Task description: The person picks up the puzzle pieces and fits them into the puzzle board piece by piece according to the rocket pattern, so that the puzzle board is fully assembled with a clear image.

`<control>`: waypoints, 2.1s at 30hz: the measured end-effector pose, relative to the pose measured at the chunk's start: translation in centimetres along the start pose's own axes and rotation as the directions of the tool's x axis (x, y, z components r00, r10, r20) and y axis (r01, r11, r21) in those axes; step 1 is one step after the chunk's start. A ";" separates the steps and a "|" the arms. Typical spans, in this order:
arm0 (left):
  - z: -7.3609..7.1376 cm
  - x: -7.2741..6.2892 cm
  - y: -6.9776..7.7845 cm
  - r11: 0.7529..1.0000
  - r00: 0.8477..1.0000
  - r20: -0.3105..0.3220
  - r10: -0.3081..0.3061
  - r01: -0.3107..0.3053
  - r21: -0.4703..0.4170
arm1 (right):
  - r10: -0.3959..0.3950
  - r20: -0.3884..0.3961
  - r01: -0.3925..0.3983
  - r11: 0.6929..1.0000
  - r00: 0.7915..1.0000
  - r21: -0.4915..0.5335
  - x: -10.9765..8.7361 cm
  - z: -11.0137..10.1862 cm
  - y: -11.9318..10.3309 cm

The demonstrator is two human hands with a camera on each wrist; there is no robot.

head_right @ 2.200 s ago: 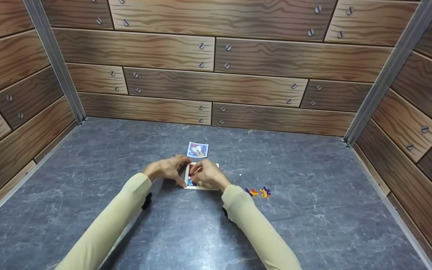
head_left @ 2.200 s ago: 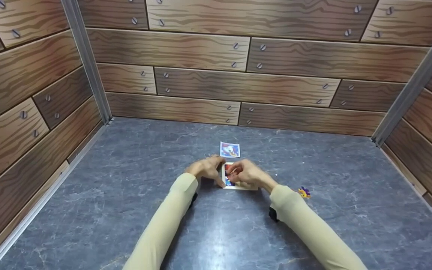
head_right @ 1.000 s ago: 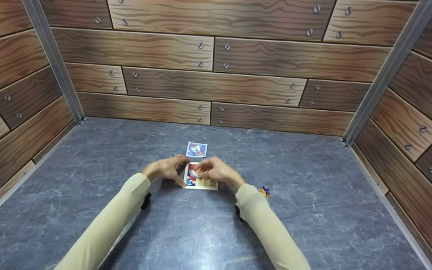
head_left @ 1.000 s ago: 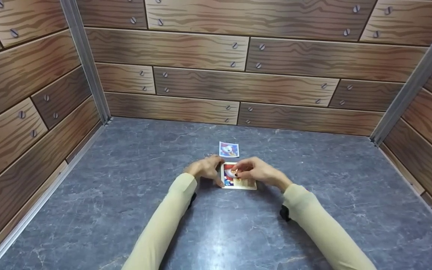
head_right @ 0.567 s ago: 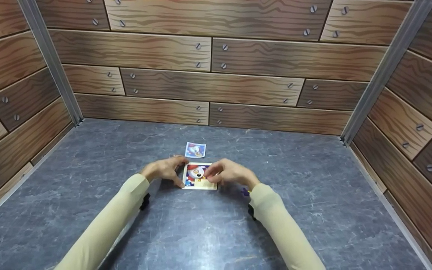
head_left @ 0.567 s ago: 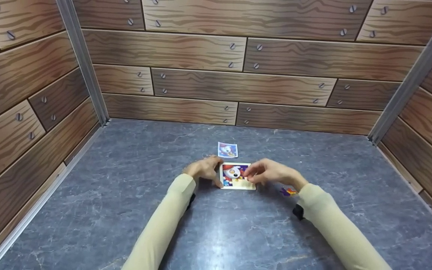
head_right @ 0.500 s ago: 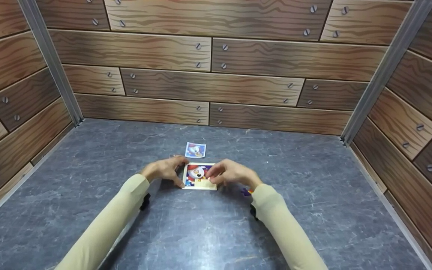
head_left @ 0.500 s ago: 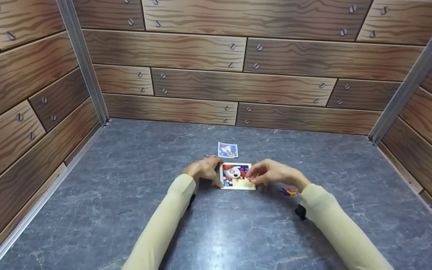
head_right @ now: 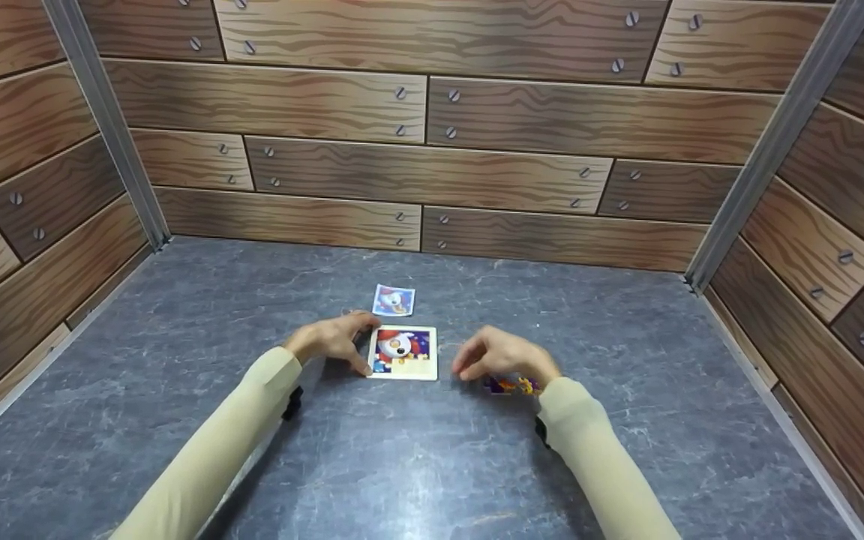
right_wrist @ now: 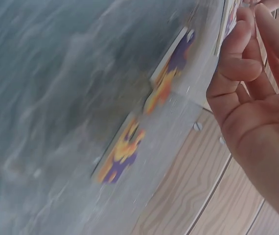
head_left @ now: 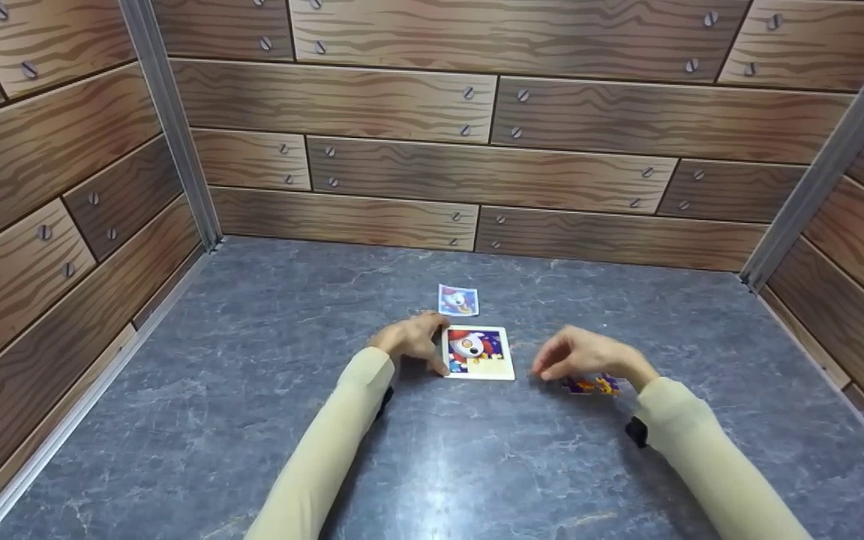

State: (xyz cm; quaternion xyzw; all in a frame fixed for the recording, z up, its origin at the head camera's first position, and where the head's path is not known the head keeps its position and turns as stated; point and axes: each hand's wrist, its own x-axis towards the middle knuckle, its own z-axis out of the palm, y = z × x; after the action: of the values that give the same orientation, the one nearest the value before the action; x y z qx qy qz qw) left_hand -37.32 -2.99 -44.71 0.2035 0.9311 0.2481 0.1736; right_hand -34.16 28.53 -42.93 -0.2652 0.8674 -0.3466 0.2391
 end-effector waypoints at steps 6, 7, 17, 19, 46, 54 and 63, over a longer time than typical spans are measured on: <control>0.0 0.1 0.1 0.999 1.000 0.003 -0.023 0.023 -0.036 | -0.002 -0.025 0.001 0.999 1.000 -0.044 -1.4 -0.9 1.0; 0.1 0.1 0.1 0.999 1.000 0.003 -0.020 0.020 -0.036 | 0.000 -0.025 -0.001 0.999 1.000 -0.047 -1.6 -1.0 1.1; 0.2 -0.1 0.1 1.000 1.000 -0.012 0.001 -0.001 -0.013 | 0.025 -0.004 -0.025 0.997 1.000 -0.077 -2.4 -1.2 2.5; 0.2 -0.1 0.1 1.000 1.000 -0.015 0.008 -0.008 0.001 | 0.033 0.006 -0.032 0.995 0.999 -0.094 -2.4 -1.2 2.6; 0.2 0.1 0.0 1.000 1.000 -0.014 0.017 -0.018 -0.010 | 0.039 0.005 -0.037 0.982 0.999 -0.187 -1.3 -0.7 2.0; 0.4 0.1 -0.1 1.000 1.000 -0.015 0.011 -0.011 -0.006 | 0.059 -0.042 -0.064 0.988 0.997 -0.141 -0.4 0.0 1.1; 0.2 0.1 0.1 1.000 1.000 -0.013 -0.007 0.007 -0.008 | 0.144 -0.095 -0.139 0.989 0.985 0.060 0.8 1.0 0.3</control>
State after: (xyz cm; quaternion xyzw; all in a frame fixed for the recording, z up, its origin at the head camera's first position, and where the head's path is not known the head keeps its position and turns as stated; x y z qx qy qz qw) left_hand -37.28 -2.84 -44.85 0.1981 0.9318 0.2527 0.1694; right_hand -34.27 27.71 -43.93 -0.1790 0.8854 -0.3643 0.2267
